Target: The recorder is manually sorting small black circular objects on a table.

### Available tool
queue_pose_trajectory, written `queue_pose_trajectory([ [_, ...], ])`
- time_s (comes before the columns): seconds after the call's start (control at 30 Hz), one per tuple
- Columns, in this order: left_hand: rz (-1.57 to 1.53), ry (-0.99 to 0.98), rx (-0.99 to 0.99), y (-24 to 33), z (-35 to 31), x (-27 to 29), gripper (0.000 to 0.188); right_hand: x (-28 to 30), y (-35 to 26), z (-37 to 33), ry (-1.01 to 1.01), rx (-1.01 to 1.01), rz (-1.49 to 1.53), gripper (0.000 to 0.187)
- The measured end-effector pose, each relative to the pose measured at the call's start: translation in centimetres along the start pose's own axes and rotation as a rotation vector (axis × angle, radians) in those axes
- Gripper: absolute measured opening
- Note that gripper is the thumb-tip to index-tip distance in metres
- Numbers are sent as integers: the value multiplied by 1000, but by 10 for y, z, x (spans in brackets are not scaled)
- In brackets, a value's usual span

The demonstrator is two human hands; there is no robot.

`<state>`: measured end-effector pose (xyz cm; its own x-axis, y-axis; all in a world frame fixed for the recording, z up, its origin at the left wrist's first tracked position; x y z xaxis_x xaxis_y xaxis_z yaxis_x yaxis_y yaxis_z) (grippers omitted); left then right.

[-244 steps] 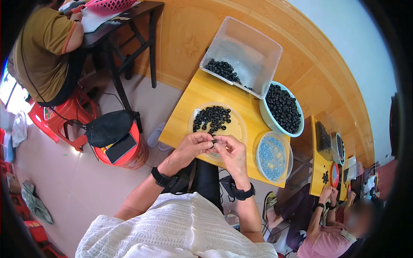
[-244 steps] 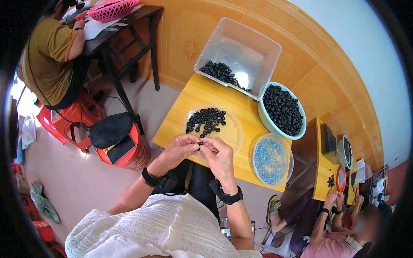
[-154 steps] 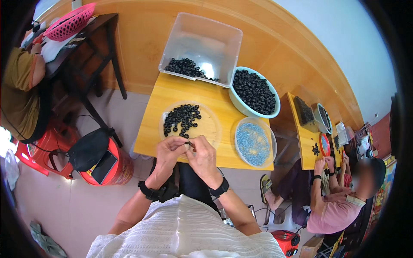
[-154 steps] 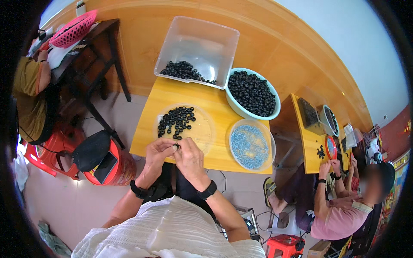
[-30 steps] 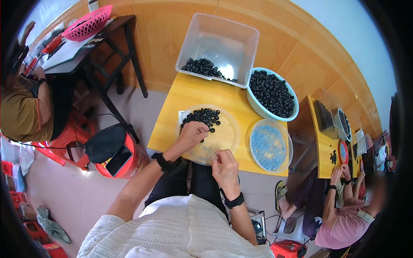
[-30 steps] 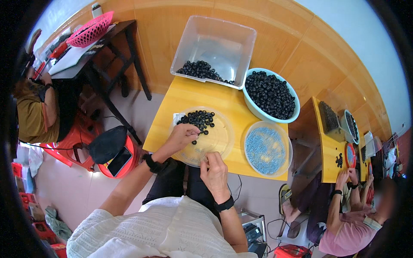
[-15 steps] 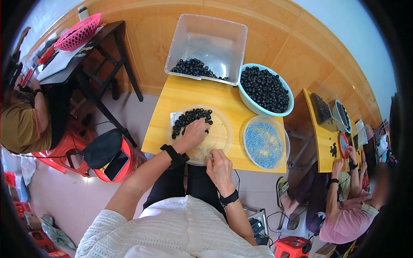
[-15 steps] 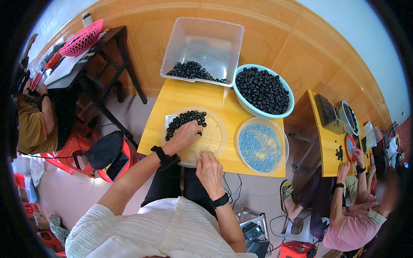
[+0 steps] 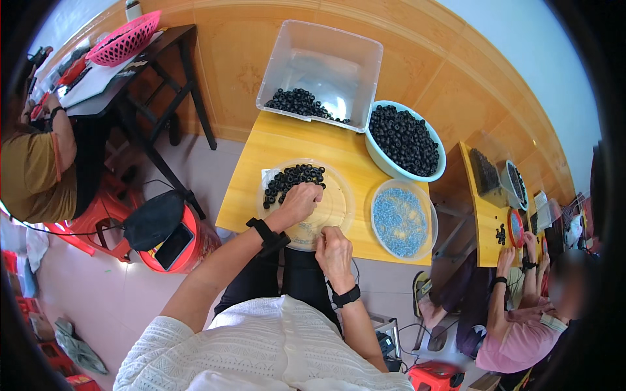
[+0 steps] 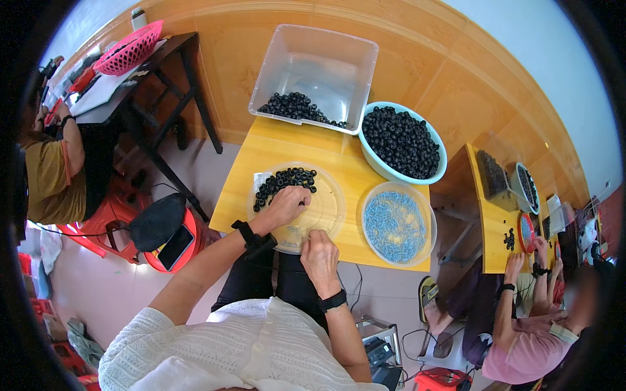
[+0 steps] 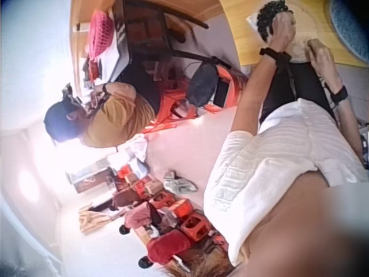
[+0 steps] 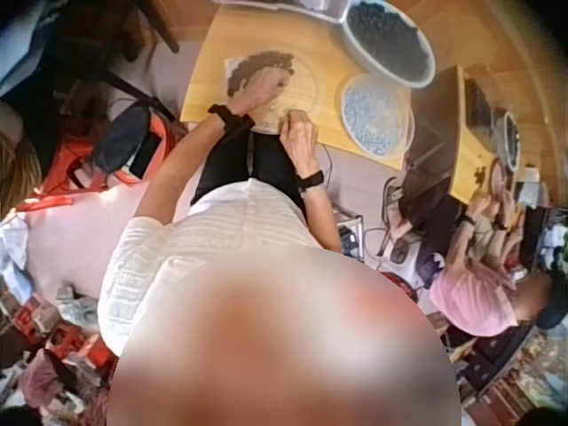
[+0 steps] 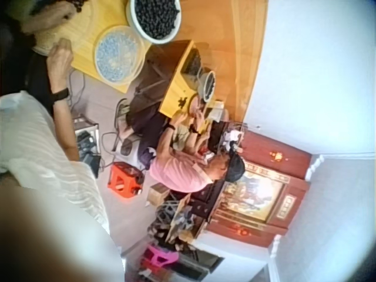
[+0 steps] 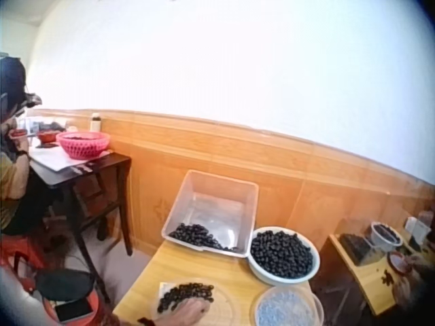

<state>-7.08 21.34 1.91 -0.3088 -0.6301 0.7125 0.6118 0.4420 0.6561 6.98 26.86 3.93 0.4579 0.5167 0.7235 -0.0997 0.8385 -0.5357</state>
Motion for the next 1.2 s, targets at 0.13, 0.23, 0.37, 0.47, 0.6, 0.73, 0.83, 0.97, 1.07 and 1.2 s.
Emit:
queue_pose_trajectory([
  [0.13, -205, 16, 100, 9, -6, 21, 15, -1, 2, 1, 8, -6, -6, 9],
  [0.23, -706, -120, 269, 1, -19, 28, 14, 0, 4, 1, 32, -3, -11, 8],
  [0.37, -1155, -172, 356, 3, -51, 42, 10, -2, 8, 2, 59, -23, -7, 6],
  [0.47, -1215, -137, 455, -2, -77, 48, 12, -3, 13, 0, 79, -27, -2, 5],
  [0.6, -1434, -104, 497, -4, -101, 47, 13, -3, 9, 0, 88, -20, -15, 8],
  [0.73, -1464, -109, 529, -8, -113, 38, 15, 9, -13, 3, 112, -100, 223, 14],
  [0.83, -1461, -129, 514, -8, -115, 33, 16, 9, -28, 8, 87, -148, 477, 15],
  [0.97, -1438, -151, 495, -4, -114, 33, 17, 6, -44, 12, 44, -158, 615, 16],
  [1.07, -1423, -151, 454, 2, -113, 34, 17, -3, -38, 8, 55, -223, 670, 15],
  [1.2, -1385, -148, 423, 4, -114, 37, 18, -6, -39, 8, -4, -231, 649, 13],
])
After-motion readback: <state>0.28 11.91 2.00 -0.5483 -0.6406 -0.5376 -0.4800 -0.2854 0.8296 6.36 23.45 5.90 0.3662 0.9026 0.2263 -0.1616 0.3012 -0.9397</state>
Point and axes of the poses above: each hand's wrist, its own z-axis towards the middle knuckle, its own x-axis out of the back of the hand, y = z × x, the point moved 6 cm from there along z, towards the middle knuckle, and after that the axes turned 7 degrees about x, right-handed, at the moved point
